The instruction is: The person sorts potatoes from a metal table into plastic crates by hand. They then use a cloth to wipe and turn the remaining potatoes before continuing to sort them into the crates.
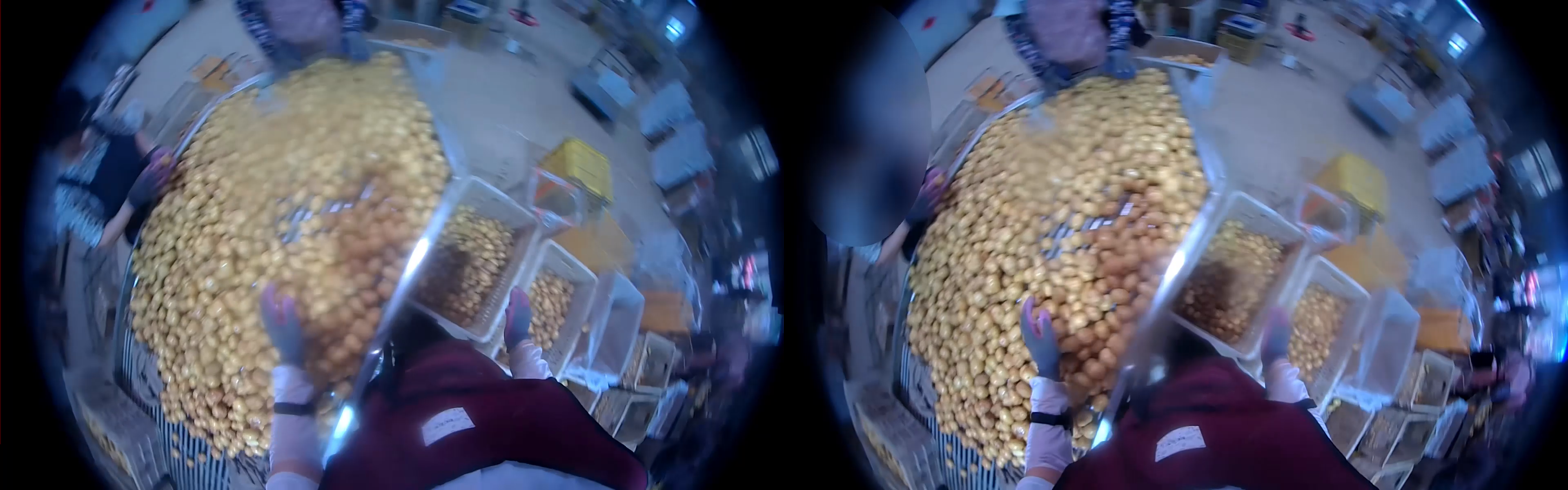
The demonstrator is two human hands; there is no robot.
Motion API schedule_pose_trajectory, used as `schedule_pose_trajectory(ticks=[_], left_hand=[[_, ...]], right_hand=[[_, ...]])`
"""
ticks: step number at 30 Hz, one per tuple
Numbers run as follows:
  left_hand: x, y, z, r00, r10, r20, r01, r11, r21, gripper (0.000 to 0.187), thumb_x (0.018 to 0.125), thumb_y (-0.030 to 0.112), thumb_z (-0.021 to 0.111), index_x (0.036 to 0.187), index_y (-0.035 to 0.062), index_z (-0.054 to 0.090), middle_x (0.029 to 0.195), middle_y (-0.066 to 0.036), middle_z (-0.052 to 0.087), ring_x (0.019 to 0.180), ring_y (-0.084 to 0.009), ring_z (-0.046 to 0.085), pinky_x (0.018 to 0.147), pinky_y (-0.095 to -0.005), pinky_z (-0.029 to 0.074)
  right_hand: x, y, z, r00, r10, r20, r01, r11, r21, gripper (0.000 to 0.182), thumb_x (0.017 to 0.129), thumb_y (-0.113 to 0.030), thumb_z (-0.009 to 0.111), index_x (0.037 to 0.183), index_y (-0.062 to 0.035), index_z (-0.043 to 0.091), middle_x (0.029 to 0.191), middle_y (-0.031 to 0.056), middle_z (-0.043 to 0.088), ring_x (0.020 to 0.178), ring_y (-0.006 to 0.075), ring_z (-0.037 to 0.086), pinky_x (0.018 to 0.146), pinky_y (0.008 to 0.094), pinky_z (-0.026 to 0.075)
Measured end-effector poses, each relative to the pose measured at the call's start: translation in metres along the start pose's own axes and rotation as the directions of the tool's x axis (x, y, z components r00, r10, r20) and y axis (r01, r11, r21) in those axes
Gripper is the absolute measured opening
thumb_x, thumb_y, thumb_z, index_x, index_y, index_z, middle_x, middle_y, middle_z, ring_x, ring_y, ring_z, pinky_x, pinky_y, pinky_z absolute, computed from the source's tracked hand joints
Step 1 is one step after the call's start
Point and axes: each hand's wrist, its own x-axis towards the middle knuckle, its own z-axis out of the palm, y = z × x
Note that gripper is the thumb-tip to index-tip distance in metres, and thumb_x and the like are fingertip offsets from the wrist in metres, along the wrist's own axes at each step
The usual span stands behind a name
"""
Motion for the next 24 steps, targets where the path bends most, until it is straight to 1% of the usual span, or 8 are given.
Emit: schedule_pose_trajectory(ticks=[2,5,9,13,16,20,23,24], left_hand=[[-0.021,-0.041,-0.056,0.999,0.027,0.031,-0.039,0.864,0.501,0.059,0.096,0.036,0.059,0.143,0.0022,0.046,0.145,-0.02,0.048,0.14,-0.0384,0.039,0.117,-0.0509,0.028],[-0.062,-0.029,-0.072,0.978,-0.008,0.209,-0.176,0.51,0.842,0.069,0.091,0.045,0.062,0.146,0.0067,0.045,0.151,-0.017,0.044,0.144,-0.0399,0.032,0.119,-0.0591,0.017],[-0.069,-0.019,-0.046,0.979,-0.162,0.12,-0.024,0.495,0.868,0.073,0.088,0.053,0.061,0.144,0.0084,0.044,0.153,-0.017,0.039,0.145,-0.0406,0.029,0.119,-0.0631,0.014],[-0.054,-0.009,-0.042,0.96,-0.272,0.074,0.073,0.492,0.868,0.07,0.089,0.051,0.061,0.142,0.0082,0.046,0.151,-0.017,0.04,0.145,-0.0428,0.028,0.118,-0.0627,0.015],[-0.054,-0.015,-0.04,0.949,-0.31,0.063,0.098,0.479,0.872,0.067,0.09,0.048,0.06,0.143,0.0096,0.045,0.151,-0.017,0.04,0.144,-0.0445,0.028,0.118,-0.0616,0.016],[-0.042,-0.023,-0.037,0.92,-0.39,0.047,0.161,0.484,0.86,0.071,0.088,0.044,0.061,0.148,0.0098,0.042,0.157,-0.017,0.031,0.147,-0.0466,0.021,0.122,-0.058,0.011],[-0.039,-0.026,-0.031,0.91,-0.415,0.025,0.198,0.485,0.852,0.065,0.088,0.043,0.062,0.145,0.0141,0.047,0.155,-0.016,0.034,0.145,-0.05,0.02,0.121,-0.0613,0.015],[-0.036,-0.033,-0.03,0.921,-0.389,0.015,0.195,0.493,0.848,0.064,0.089,0.043,0.062,0.144,0.0147,0.048,0.154,-0.015,0.035,0.144,-0.0508,0.021,0.12,-0.0629,0.016]], right_hand=[[0.0,-0.089,0.083,0.82,-0.543,0.18,0.567,0.732,-0.377,0.032,0.095,-0.029,0.059,0.114,-0.0031,0.06,0.111,0.016,0.061,0.102,0.0347,0.057,0.092,0.0463,0.045],[-0.028,-0.192,0.178,0.482,-0.716,0.505,0.861,0.492,-0.124,0.048,0.091,-0.038,0.061,0.123,-0.003,0.058,0.117,0.0192,0.058,0.108,0.0404,0.054,0.096,0.0523,0.042],[-0.06,-0.242,0.278,0.114,-0.593,0.797,0.985,0.173,-0.012,0.062,0.087,-0.045,0.064,0.139,-0.0119,0.053,0.141,0.0182,0.046,0.127,0.045,0.042,0.103,0.0599,0.035],[-0.052,-0.233,0.364,0.039,-0.711,0.702,0.999,0.048,-0.007,0.071,0.08,-0.054,0.071,0.142,-0.0249,0.051,0.148,0.0152,0.039,0.132,0.0464,0.035,0.107,0.0652,0.027],[-0.022,-0.259,0.419,0.007,-0.622,0.783,0.985,0.139,0.102,0.07,0.081,-0.052,0.072,0.142,-0.0257,0.051,0.149,0.014,0.038,0.132,0.048,0.034,0.108,0.0677,0.025],[0.028,-0.3,0.5,0.123,-0.683,0.72,0.991,0.046,-0.126,0.06,0.09,-0.05,0.061,0.144,-0.0285,0.048,0.154,0.0141,0.033,0.14,0.0535,0.023,0.111,0.069,0.021],[0.084,-0.311,0.567,-0.029,-0.765,0.643,0.979,-0.153,-0.138,0.056,0.09,-0.046,0.06,0.143,-0.0286,0.049,0.151,0.0156,0.035,0.139,0.0543,0.025,0.109,0.0699,0.023],[0.09,-0.322,0.587,0.028,-0.793,0.608,0.968,-0.131,-0.215,0.055,0.09,-0.045,0.059,0.142,-0.0289,0.05,0.149,0.016,0.037,0.137,0.0539,0.028,0.108,0.0699,0.024]])
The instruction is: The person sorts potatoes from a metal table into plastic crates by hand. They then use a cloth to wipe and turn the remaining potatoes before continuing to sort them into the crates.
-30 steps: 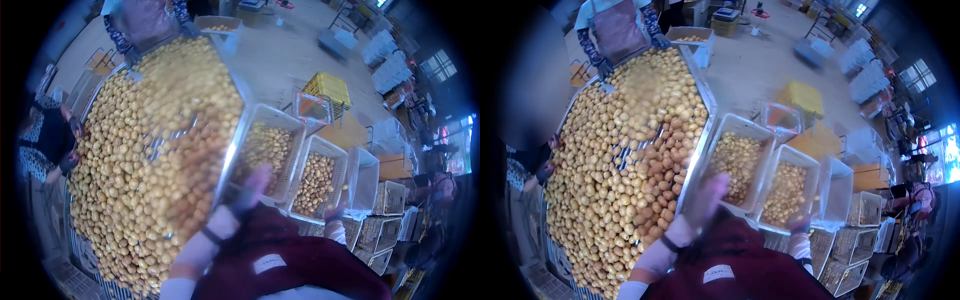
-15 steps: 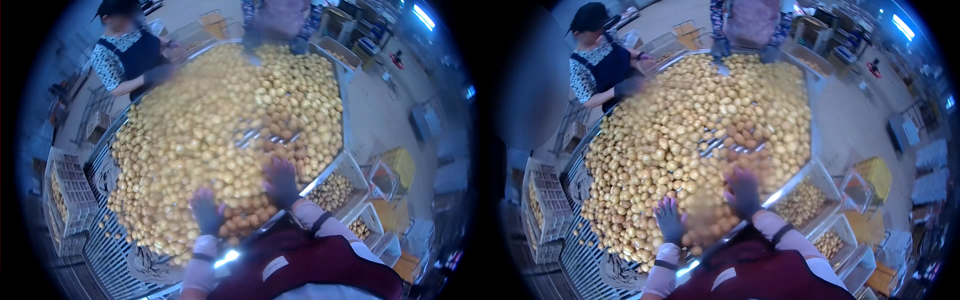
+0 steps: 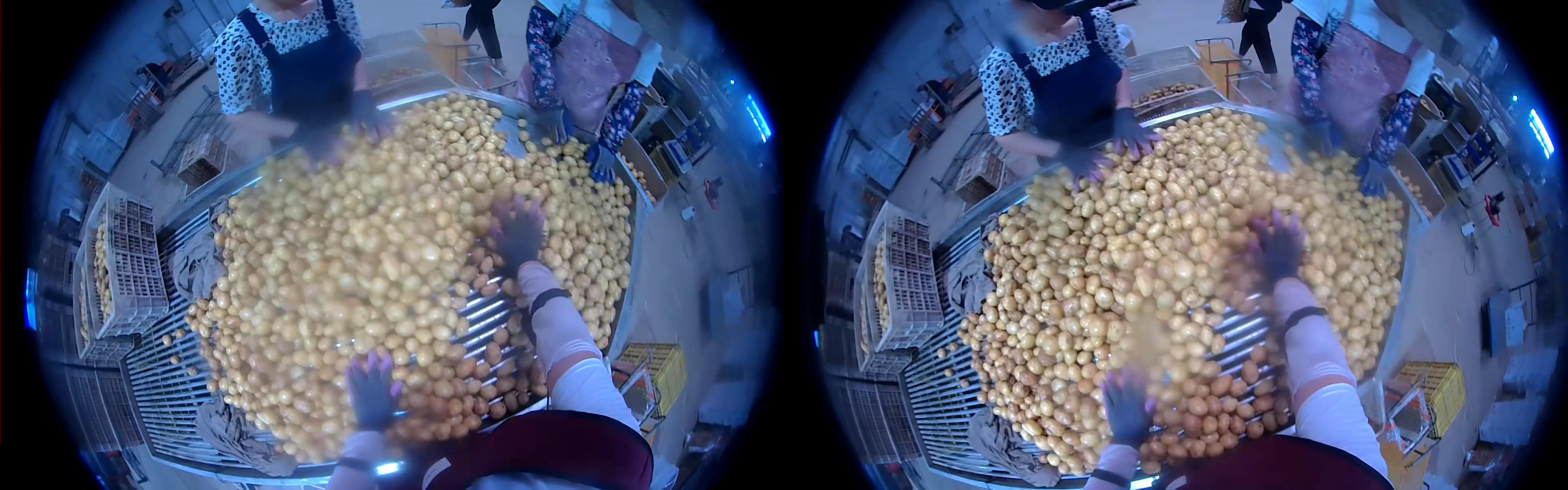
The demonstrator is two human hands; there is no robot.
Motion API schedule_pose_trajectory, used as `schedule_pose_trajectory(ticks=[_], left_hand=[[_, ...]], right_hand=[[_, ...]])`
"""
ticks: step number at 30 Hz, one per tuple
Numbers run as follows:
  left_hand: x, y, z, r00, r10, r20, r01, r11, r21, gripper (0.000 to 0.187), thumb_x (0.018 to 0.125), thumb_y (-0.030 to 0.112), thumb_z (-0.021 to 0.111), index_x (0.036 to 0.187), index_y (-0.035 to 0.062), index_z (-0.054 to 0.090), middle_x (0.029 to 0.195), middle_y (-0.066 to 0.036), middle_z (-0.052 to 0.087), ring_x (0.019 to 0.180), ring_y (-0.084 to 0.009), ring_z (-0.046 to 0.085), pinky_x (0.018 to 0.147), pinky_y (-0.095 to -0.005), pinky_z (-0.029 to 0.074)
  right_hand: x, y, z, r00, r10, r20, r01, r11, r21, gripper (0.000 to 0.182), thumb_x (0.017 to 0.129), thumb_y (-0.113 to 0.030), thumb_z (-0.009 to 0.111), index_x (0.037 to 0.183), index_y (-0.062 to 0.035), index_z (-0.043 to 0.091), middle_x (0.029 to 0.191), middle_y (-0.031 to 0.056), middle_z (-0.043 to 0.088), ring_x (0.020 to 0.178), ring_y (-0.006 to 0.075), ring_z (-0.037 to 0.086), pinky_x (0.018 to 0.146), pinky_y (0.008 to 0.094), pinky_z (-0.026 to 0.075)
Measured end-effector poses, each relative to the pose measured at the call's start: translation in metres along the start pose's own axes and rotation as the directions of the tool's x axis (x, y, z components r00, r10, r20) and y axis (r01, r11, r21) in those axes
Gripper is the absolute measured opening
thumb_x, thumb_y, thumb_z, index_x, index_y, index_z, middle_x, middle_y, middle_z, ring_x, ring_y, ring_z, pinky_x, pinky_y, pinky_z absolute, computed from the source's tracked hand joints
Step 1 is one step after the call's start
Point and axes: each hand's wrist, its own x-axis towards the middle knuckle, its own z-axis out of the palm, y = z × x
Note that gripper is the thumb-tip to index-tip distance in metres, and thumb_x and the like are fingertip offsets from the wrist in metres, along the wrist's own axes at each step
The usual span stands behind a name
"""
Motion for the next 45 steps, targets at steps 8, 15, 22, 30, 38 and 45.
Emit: schedule_pose_trajectory(ticks=[8,15,22,30,38,45], left_hand=[[0.014,0.011,0.026,0.989,-0.027,-0.144,0.016,0.997,-0.078,0.057,0.09,0.042,0.06,0.14,0.0171,0.051,0.149,-0.014,0.039,0.14,-0.0537,0.025,0.114,-0.0704,0.019],[0.018,0.014,0.02,0.992,-0.053,-0.11,0.044,0.996,-0.08,0.059,0.09,0.044,0.061,0.142,0.018,0.05,0.147,-0.009,0.043,0.132,-0.0521,0.035,0.112,-0.0703,0.024],[0.016,0.013,0.014,0.988,-0.086,-0.126,0.061,0.98,-0.192,0.057,0.09,0.041,0.064,0.141,0.0176,0.051,0.149,-0.012,0.041,0.132,-0.0532,0.035,0.111,-0.0712,0.023],[0.059,-0.03,-0.011,0.901,-0.163,-0.403,-0.045,0.887,-0.459,0.047,0.089,0.032,0.064,0.13,0.0102,0.058,0.135,-0.018,0.053,0.125,-0.045,0.046,0.107,-0.0566,0.036],[0.187,-0.04,0.0,0.991,-0.045,-0.127,-0.014,0.902,-0.432,0.017,0.083,0.016,0.062,0.097,0.0071,0.063,0.096,-0.013,0.064,0.093,-0.0333,0.062,0.083,-0.0509,0.045],[0.159,-0.013,-0.013,0.999,-0.014,-0.043,-0.003,0.927,-0.376,0.018,0.084,0.019,0.062,0.099,0.0075,0.062,0.092,-0.014,0.064,0.083,-0.0317,0.062,0.071,-0.0475,0.047]], right_hand=[[0.066,-0.133,0.01,0.993,-0.102,-0.063,0.107,0.503,0.858,0.034,0.088,-0.018,0.058,0.12,-0.0084,0.066,0.122,0.0173,0.063,0.118,0.0343,0.056,0.108,0.0448,0.039],[0.009,-0.216,-0.076,0.838,-0.48,0.259,0.111,0.615,0.78,0.055,0.08,-0.047,0.071,0.122,-0.0121,0.063,0.102,0.0137,0.067,0.1,0.0345,0.062,0.085,0.0465,0.05],[-0.059,-0.1,-0.089,0.883,-0.444,0.151,0.307,0.791,0.529,0.037,0.082,-0.035,0.072,0.113,-0.0158,0.067,0.108,0.0069,0.061,0.109,0.0353,0.055,0.09,0.0493,0.045],[-0.071,-0.027,-0.096,0.965,-0.172,0.196,0.147,0.98,0.137,0.031,0.084,-0.027,0.068,0.111,-0.013,0.068,0.122,0.0091,0.061,0.123,0.0418,0.05,0.104,0.0538,0.039],[-0.025,-0.2,-0.027,0.86,-0.48,0.17,0.224,0.656,0.721,0.032,0.088,-0.023,0.067,0.117,-0.0088,0.066,0.113,0.0156,0.068,0.105,0.035,0.064,0.091,0.0464,0.05],[-0.006,-0.208,-0.031,0.697,-0.463,0.547,-0.04,0.737,0.675,0.042,0.085,-0.034,0.07,0.118,-0.01,0.058,0.103,0.0162,0.068,0.094,0.0367,0.065,0.082,0.0469,0.052]])
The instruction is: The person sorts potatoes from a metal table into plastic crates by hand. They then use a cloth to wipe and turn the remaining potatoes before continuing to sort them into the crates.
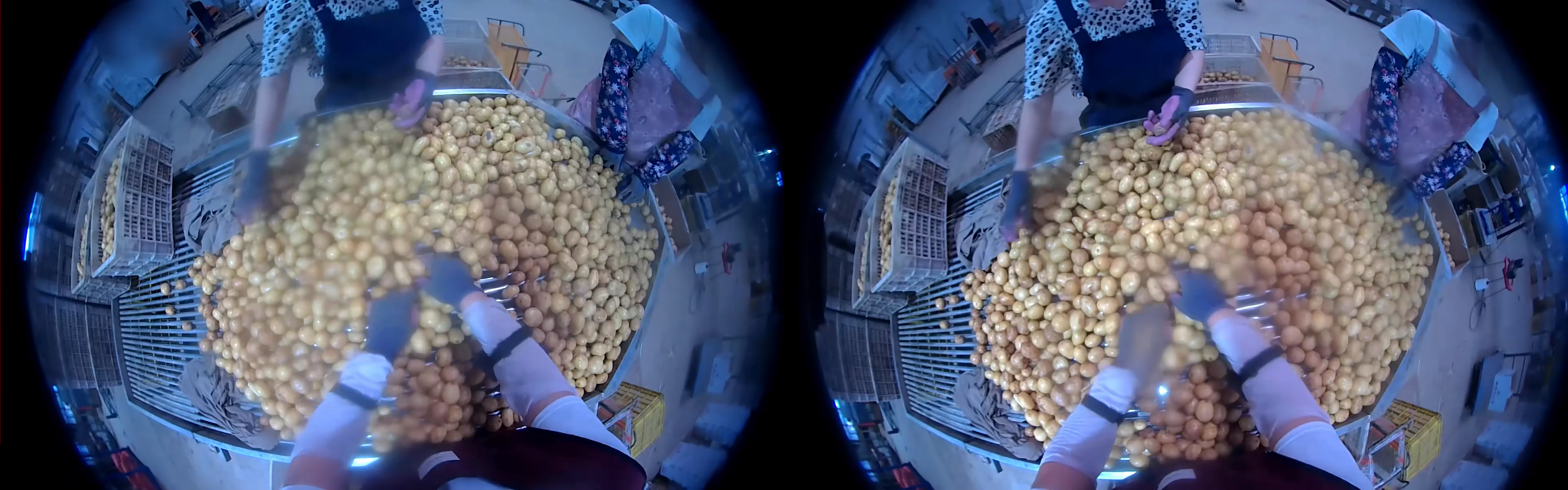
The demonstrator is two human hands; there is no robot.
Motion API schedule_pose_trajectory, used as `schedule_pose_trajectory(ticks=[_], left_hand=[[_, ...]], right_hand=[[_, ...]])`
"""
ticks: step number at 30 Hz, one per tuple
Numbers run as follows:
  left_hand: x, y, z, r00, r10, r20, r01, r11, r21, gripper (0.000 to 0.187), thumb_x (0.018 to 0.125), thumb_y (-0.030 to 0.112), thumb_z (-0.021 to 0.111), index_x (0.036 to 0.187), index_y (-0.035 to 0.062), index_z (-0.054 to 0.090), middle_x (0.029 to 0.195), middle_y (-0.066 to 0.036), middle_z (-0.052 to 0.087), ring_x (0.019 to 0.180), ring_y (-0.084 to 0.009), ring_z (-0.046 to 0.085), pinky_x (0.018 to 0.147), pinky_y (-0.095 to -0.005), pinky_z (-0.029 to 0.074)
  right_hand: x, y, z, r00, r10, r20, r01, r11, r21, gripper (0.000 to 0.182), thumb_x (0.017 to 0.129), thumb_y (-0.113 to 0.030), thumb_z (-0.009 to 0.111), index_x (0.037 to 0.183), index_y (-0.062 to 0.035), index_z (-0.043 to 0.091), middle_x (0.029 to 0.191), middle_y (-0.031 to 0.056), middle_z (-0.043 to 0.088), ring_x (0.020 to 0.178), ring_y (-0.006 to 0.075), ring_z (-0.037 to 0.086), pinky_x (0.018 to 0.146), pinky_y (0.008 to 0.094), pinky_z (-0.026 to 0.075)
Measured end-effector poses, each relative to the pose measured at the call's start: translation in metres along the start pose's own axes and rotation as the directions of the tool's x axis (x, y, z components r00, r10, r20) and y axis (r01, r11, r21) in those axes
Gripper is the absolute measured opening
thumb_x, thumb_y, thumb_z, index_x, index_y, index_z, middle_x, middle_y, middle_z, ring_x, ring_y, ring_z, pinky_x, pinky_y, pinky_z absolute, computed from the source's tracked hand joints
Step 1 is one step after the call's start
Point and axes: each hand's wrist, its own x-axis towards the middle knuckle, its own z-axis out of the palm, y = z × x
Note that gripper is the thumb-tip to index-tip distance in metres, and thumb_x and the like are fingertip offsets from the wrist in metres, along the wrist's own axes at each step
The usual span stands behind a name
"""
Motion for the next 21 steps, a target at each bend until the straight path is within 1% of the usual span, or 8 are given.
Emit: schedule_pose_trajectory(ticks=[2,4,5,10,12,15,17,21], left_hand=[[-0.031,0.004,0.003,0.998,0.045,-0.045,-0.052,0.986,-0.156,0.018,0.086,0.02,0.061,0.099,0.0066,0.062,0.093,-0.015,0.064,0.081,-0.0311,0.062,0.068,-0.0467,0.048],[-0.056,0.01,0.022,0.991,0.102,-0.085,-0.103,0.995,-0.016,0.02,0.085,0.02,0.062,0.1,0.0063,0.063,0.092,-0.015,0.063,0.08,-0.0315,0.062,0.067,-0.0466,0.048],[-0.07,0.017,0.032,0.987,0.13,-0.099,-0.126,0.991,0.049,0.021,0.085,0.02,0.062,0.1,0.0062,0.063,0.091,-0.015,0.063,0.08,-0.0318,0.062,0.067,-0.0465,0.048],[-0.108,0.044,0.02,0.994,0.089,0.056,-0.064,0.933,-0.354,0.024,0.09,0.023,0.064,0.107,0.0051,0.063,0.09,-0.012,0.063,0.081,-0.0286,0.063,0.073,-0.0429,0.051],[-0.105,0.05,-0.001,0.997,0.062,0.053,-0.026,0.86,-0.509,0.027,0.092,0.025,0.065,0.109,0.0045,0.063,0.095,-0.011,0.065,0.085,-0.0275,0.064,0.076,-0.041,0.051],[-0.076,0.03,-0.02,0.992,-0.123,0.041,0.12,0.754,-0.646,0.031,0.091,0.026,0.069,0.112,0.0041,0.065,0.102,-0.014,0.067,0.095,-0.03,0.066,0.081,-0.0407,0.052],[-0.04,-0.003,-0.017,0.959,-0.278,-0.045,0.19,0.757,-0.625,0.028,0.091,0.023,0.068,0.112,0.0045,0.065,0.105,-0.014,0.068,0.095,-0.0304,0.066,0.082,-0.0406,0.053],[0.017,-0.025,-0.032,0.968,-0.041,-0.249,-0.02,0.971,-0.239,0.027,0.087,0.016,0.067,0.111,0.0042,0.064,0.1,-0.015,0.066,0.091,-0.0345,0.066,0.08,-0.0433,0.053]], right_hand=[[-0.038,0.012,0.0,0.999,0.043,0.007,-0.044,0.987,0.152,0.031,0.081,-0.034,0.072,0.096,-0.0083,0.063,0.09,0.0145,0.068,0.085,0.0347,0.065,0.074,0.0471,0.052],[-0.077,0.035,0.004,0.986,-0.085,-0.145,0.107,0.983,0.148,0.03,0.082,-0.036,0.072,0.085,-0.008,0.062,0.079,0.013,0.064,0.075,0.0342,0.063,0.066,0.0469,0.049],[-0.098,0.045,-0.004,0.992,-0.04,-0.12,0.051,0.994,0.093,0.028,0.084,-0.035,0.071,0.088,-0.0087,0.063,0.084,0.0124,0.065,0.079,0.0333,0.064,0.069,0.0459,0.05],[-0.126,0.042,-0.064,0.961,0.251,0.117,-0.231,0.959,-0.162,0.021,0.087,-0.03,0.07,0.095,-0.0116,0.066,0.092,0.0102,0.069,0.089,0.0319,0.067,0.074,0.0443,0.053],[-0.105,0.048,-0.066,0.987,0.07,-0.148,-0.092,0.985,-0.146,0.021,0.09,-0.027,0.062,0.103,-0.0115,0.065,0.094,0.0109,0.067,0.085,0.0327,0.066,0.072,0.0463,0.052],[-0.047,0.031,-0.065,0.847,-0.151,-0.51,0.141,0.988,-0.059,0.025,0.093,-0.021,0.055,0.115,-0.0106,0.061,0.102,0.0125,0.065,0.088,0.0342,0.065,0.076,0.048,0.052],[0.0,0.035,-0.037,0.89,-0.138,-0.435,0.065,0.982,-0.178,0.024,0.092,-0.019,0.054,0.113,-0.0098,0.062,0.103,0.0145,0.063,0.091,0.0366,0.063,0.08,0.049,0.051],[0.004,0.047,0.0,0.94,-0.031,-0.34,-0.017,0.99,-0.137,0.029,0.085,-0.018,0.062,0.113,-0.0118,0.058,0.114,0.0159,0.056,0.089,0.0406,0.063,0.078,0.0492,0.052]])
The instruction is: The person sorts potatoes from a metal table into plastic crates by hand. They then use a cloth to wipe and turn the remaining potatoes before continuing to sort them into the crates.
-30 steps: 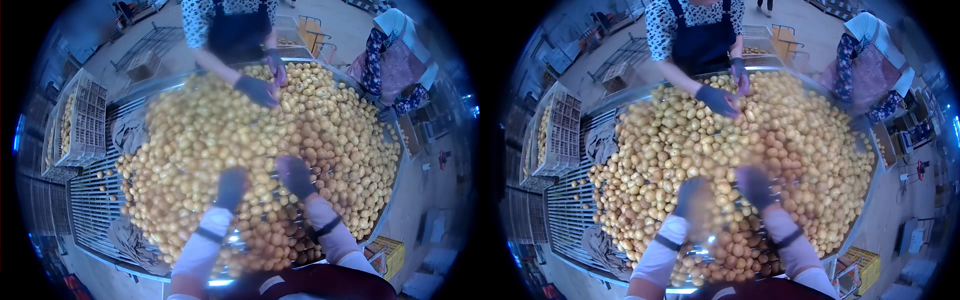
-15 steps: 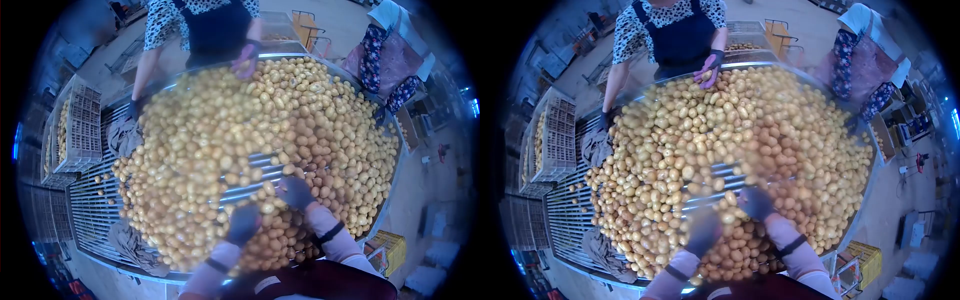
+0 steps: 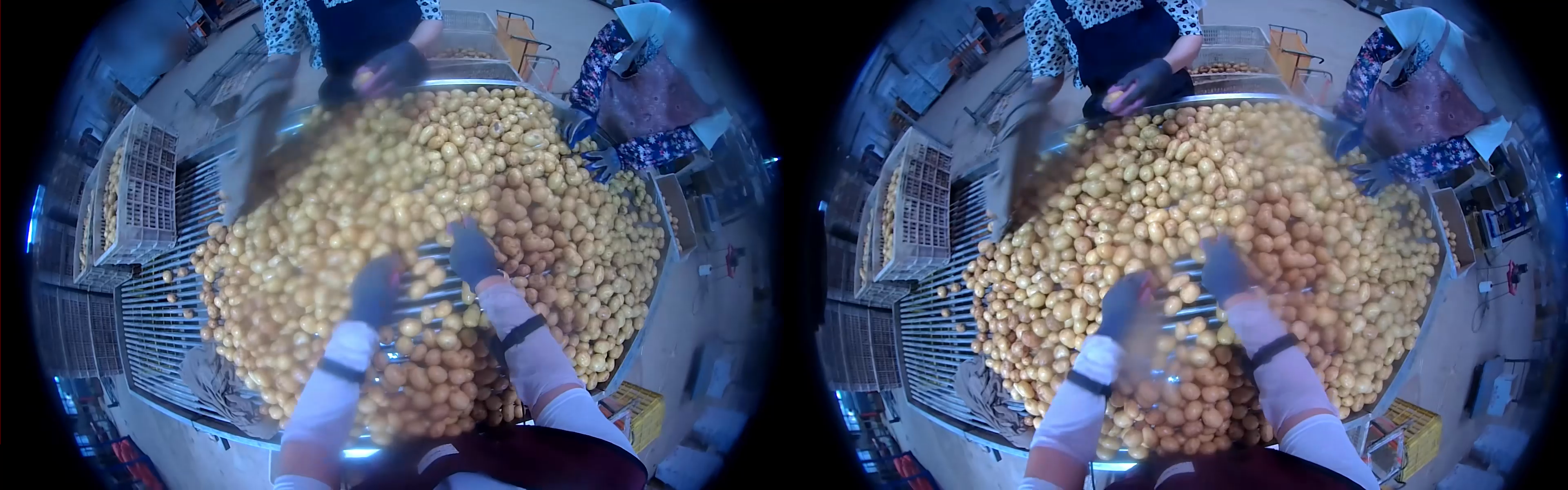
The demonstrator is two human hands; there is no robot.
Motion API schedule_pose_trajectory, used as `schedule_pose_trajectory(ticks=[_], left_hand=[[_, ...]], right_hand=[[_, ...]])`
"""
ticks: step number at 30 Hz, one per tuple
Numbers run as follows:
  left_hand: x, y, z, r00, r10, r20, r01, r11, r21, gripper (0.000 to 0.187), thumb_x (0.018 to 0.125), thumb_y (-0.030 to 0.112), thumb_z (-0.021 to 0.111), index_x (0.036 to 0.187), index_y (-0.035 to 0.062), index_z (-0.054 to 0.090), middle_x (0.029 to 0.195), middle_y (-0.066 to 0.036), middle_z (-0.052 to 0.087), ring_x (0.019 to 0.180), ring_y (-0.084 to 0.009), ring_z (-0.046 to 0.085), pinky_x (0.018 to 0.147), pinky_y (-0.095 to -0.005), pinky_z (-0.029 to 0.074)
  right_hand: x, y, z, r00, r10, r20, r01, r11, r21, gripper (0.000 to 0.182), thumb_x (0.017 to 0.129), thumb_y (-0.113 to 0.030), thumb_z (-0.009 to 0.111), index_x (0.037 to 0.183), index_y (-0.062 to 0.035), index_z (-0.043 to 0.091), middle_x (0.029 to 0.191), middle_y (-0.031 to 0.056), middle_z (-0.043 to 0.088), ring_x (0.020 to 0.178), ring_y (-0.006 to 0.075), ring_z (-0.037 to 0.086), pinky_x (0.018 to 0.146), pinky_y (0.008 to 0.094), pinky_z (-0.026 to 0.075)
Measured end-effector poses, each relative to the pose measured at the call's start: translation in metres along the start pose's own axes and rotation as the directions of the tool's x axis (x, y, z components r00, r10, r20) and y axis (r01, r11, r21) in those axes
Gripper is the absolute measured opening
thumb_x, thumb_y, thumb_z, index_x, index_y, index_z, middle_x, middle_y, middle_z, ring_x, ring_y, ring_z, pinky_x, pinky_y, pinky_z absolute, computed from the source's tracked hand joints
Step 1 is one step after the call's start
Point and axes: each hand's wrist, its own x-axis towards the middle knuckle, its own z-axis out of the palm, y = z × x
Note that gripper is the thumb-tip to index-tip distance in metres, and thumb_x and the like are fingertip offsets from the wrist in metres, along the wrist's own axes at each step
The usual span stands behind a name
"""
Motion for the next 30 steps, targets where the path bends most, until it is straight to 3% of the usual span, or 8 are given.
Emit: schedule_pose_trajectory(ticks=[5,9,11,14,15,18,23,30], left_hand=[[0.013,-0.013,0.061,0.999,0.001,0.048,-0.021,0.908,0.417,0.024,0.083,0.015,0.064,0.105,0.0064,0.062,0.093,-0.015,0.064,0.086,-0.035,0.064,0.074,-0.0467,0.052],[0.002,-0.048,0.103,0.994,-0.033,-0.102,0.019,0.991,-0.133,0.021,0.085,0.015,0.063,0.104,0.0065,0.062,0.096,-0.014,0.064,0.085,-0.0336,0.064,0.073,-0.0453,0.052],[-0.005,-0.003,0.038,0.994,-0.006,0.108,-0.023,0.966,0.258,0.021,0.085,0.015,0.063,0.104,0.0059,0.063,0.097,-0.014,0.064,0.084,-0.0338,0.064,0.073,-0.0438,0.052],[-0.039,-0.008,0.028,0.989,-0.14,0.048,0.141,0.99,-0.016,0.043,0.079,0.021,0.078,0.116,0.0054,0.064,0.108,-0.019,0.061,0.086,-0.0344,0.065,0.074,-0.0446,0.054],[-0.052,-0.013,0.032,0.998,-0.063,-0.023,0.062,0.997,-0.034,0.042,0.078,0.016,0.08,0.115,0.0063,0.065,0.099,-0.011,0.063,0.079,-0.028,0.064,0.073,-0.039,0.054],[-0.075,-0.007,0.024,0.936,-0.231,0.266,0.331,0.835,-0.439,0.04,0.081,0.014,0.08,0.117,0.0057,0.065,0.097,-0.003,0.064,0.08,-0.0172,0.061,0.073,-0.0306,0.053],[-0.142,0.076,-0.001,0.911,-0.2,0.362,0.403,0.24,-0.883,0.058,0.089,0.019,0.072,0.139,0.0035,0.05,0.127,-0.007,0.059,0.106,-0.0169,0.06,0.089,-0.0307,0.052],[-0.176,0.125,-0.004,0.963,0.268,0.013,-0.217,0.808,-0.548,0.062,0.089,0.025,0.07,0.143,0.004,0.047,0.146,-0.019,0.042,0.139,-0.0327,0.038,0.115,-0.043,0.033]], right_hand=[[-0.102,-0.019,-0.038,0.984,0.07,0.161,-0.094,0.984,0.148,0.027,0.088,-0.022,0.064,0.112,-0.0121,0.058,0.112,0.0165,0.057,0.093,0.0384,0.063,0.076,0.0507,0.052],[-0.178,-0.013,-0.066,0.981,0.16,0.111,-0.176,0.972,0.157,0.032,0.088,-0.023,0.067,0.116,-0.0098,0.059,0.114,0.0155,0.058,0.094,0.0348,0.064,0.079,0.0434,0.054],[-0.203,-0.014,-0.084,0.948,0.265,0.175,-0.304,0.918,0.254,0.036,0.089,-0.025,0.067,0.119,-0.0079,0.059,0.117,0.0127,0.059,0.096,0.0306,0.065,0.08,0.0381,0.055],[-0.228,-0.005,-0.083,0.815,0.379,0.437,-0.571,0.4,0.717,0.035,0.096,-0.026,0.061,0.124,-0.005,0.059,0.124,0.0091,0.06,0.098,0.0234,0.066,0.081,0.0313,0.055],[-0.237,-0.009,-0.101,0.895,0.173,0.41,-0.441,0.47,0.765,0.038,0.103,-0.027,0.051,0.134,-0.0057,0.054,0.131,0.0089,0.058,0.109,0.0192,0.063,0.083,0.0289,0.055],[-0.251,-0.036,-0.103,0.805,0.187,0.563,-0.377,-0.572,0.729,0.046,0.102,-0.025,0.054,0.142,-0.0045,0.046,0.135,0.0114,0.057,0.113,0.0216,0.063,0.083,0.025,0.057],[-0.254,-0.092,-0.109,0.85,0.051,0.525,-0.298,-0.776,0.556,0.068,0.101,-0.055,0.04,0.149,-0.0075,0.04,0.144,0.0121,0.05,0.137,0.0337,0.043,0.118,0.0512,0.029],[-0.265,-0.132,-0.118,0.906,-0.115,0.408,-0.296,-0.86,0.415,0.064,0.1,-0.057,0.04,0.141,-0.0088,0.049,0.133,0.0087,0.059,0.12,0.0241,0.057,0.106,0.0441,0.043]])
